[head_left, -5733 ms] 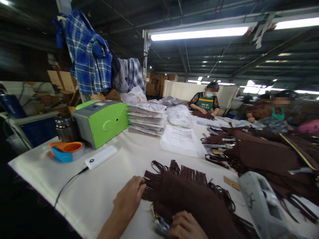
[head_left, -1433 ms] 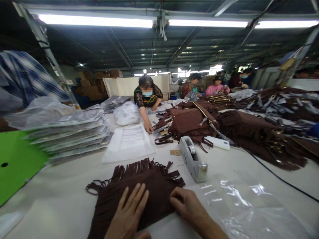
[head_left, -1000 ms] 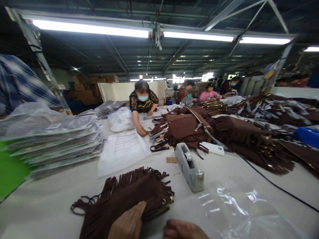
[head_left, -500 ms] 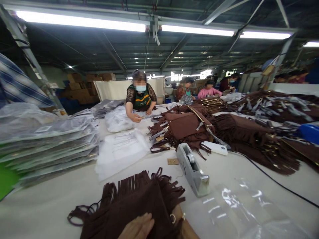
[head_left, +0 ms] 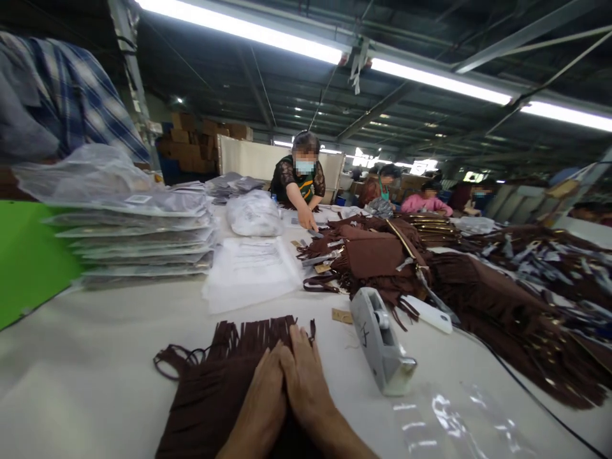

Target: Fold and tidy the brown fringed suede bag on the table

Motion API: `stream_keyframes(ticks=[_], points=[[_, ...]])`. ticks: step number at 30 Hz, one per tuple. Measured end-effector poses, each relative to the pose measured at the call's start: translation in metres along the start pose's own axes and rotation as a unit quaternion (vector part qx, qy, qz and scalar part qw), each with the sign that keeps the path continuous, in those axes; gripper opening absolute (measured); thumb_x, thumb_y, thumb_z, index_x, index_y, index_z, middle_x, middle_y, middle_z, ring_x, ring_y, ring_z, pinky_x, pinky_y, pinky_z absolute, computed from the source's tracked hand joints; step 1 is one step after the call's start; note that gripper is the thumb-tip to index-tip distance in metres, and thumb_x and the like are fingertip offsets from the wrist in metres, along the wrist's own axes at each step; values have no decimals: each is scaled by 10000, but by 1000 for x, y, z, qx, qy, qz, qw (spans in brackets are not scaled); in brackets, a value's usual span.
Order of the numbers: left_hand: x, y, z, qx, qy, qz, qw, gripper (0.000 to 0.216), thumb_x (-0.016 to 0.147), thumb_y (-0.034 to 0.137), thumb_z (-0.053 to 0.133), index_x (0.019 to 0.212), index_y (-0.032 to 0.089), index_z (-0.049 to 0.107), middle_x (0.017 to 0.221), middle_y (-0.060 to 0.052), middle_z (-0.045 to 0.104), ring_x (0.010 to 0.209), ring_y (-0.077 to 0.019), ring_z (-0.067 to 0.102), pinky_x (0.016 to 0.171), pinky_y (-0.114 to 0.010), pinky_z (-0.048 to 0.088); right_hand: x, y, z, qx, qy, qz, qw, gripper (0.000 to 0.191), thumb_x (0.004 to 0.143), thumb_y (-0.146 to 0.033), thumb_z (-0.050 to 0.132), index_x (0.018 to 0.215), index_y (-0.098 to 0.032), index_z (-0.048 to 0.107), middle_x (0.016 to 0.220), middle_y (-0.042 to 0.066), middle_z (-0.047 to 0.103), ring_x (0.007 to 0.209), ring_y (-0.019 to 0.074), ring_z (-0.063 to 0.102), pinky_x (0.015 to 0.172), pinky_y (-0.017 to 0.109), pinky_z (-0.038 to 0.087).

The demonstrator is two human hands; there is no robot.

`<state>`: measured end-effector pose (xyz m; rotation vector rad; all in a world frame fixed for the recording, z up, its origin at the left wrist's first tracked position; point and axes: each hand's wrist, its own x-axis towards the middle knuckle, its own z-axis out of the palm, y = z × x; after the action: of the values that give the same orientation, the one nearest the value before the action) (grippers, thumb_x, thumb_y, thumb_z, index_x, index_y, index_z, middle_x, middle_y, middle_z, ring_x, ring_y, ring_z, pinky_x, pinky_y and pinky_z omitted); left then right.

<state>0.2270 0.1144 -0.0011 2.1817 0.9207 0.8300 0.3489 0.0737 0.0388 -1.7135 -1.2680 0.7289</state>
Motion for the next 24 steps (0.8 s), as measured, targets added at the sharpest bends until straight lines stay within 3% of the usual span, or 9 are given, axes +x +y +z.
stream_keyframes(ticks=[2, 5, 9, 13, 16, 19, 21, 24], points=[[7, -2, -11, -198, 59, -112, 972, 510, 868, 252, 401, 1360, 137, 469, 1415, -158, 492, 1323, -237, 457, 1155, -457, 315, -8, -7, 12, -151, -13, -53, 987, 640, 957, -506, 398, 1454, -105, 375, 1537, 102, 275, 1453, 265, 153, 1199, 468, 7], [12, 0, -25, -427, 119, -207, 872, 580, 838, 324, 508, 1368, 100, 431, 1416, -196, 479, 1305, -256, 476, 1130, -412, 365, -14, -6, 24, -230, -30, -63, 971, 691, 940, -560, 407, 1441, -83, 394, 1512, 150, 309, 1436, 312, 192, 1194, 509, 56], [12, 11, -32, -539, 157, -246, 790, 472, 830, 279, 588, 1268, 122, 508, 1388, -177, 515, 1303, -243, 481, 1141, -395, 351, -17, -7, 34, -229, -44, -79, 969, 736, 941, -589, 380, 1450, -57, 360, 1520, 169, 279, 1434, 320, 184, 1190, 513, 101], [12, 15, -36, -570, 163, -270, 758, 307, 881, 220, 534, 1179, 152, 572, 1327, -141, 580, 1268, -217, 518, 1156, -396, 323, -26, -23, 34, -171, -103, -116, 973, 728, 966, -551, 341, 1480, -40, 266, 1546, 156, 213, 1445, 284, 158, 1192, 474, 126], [16, 15, -45, -532, 132, -260, 795, 290, 867, 275, 556, 1119, 139, 602, 1284, -151, 603, 1201, -230, 575, 1083, -381, 422, -36, -27, 17, -92, -108, -111, 984, 648, 985, -493, 321, 1503, -112, 239, 1557, 97, 221, 1442, 247, 191, 1189, 448, 177], [28, 17, -54, -379, 79, -199, 900, 299, 836, 285, 524, 1074, 132, 621, 1183, -143, 648, 1053, -250, 651, 940, -407, 529, -42, -12, -4, -104, -14, -118, 987, 614, 973, -465, 362, 1502, -166, 274, 1561, 55, 210, 1448, 264, 160, 1200, 469, 139], [41, 20, -55, -214, 45, -116, 969, 296, 814, 202, 458, 1039, 147, 643, 1118, -113, 671, 1033, -237, 647, 960, -415, 509, -42, 3, -10, -134, 39, -118, 983, 638, 924, -478, 468, 1479, -188, 346, 1547, 60, 239, 1442, 314, 148, 1201, 510, 102], [65, 21, -44, -8, -31, 32, 999, 443, 750, 60, 392, 1083, 195, 651, 1241, -64, 630, 1184, -181, 562, 1086, -352, 396, -38, 22, -5, -130, 18, -99, 986, 522, 892, -476, 505, 1364, -257, 539, 1443, 81, 439, 1371, 386, 311, 1161, 577, 206]])
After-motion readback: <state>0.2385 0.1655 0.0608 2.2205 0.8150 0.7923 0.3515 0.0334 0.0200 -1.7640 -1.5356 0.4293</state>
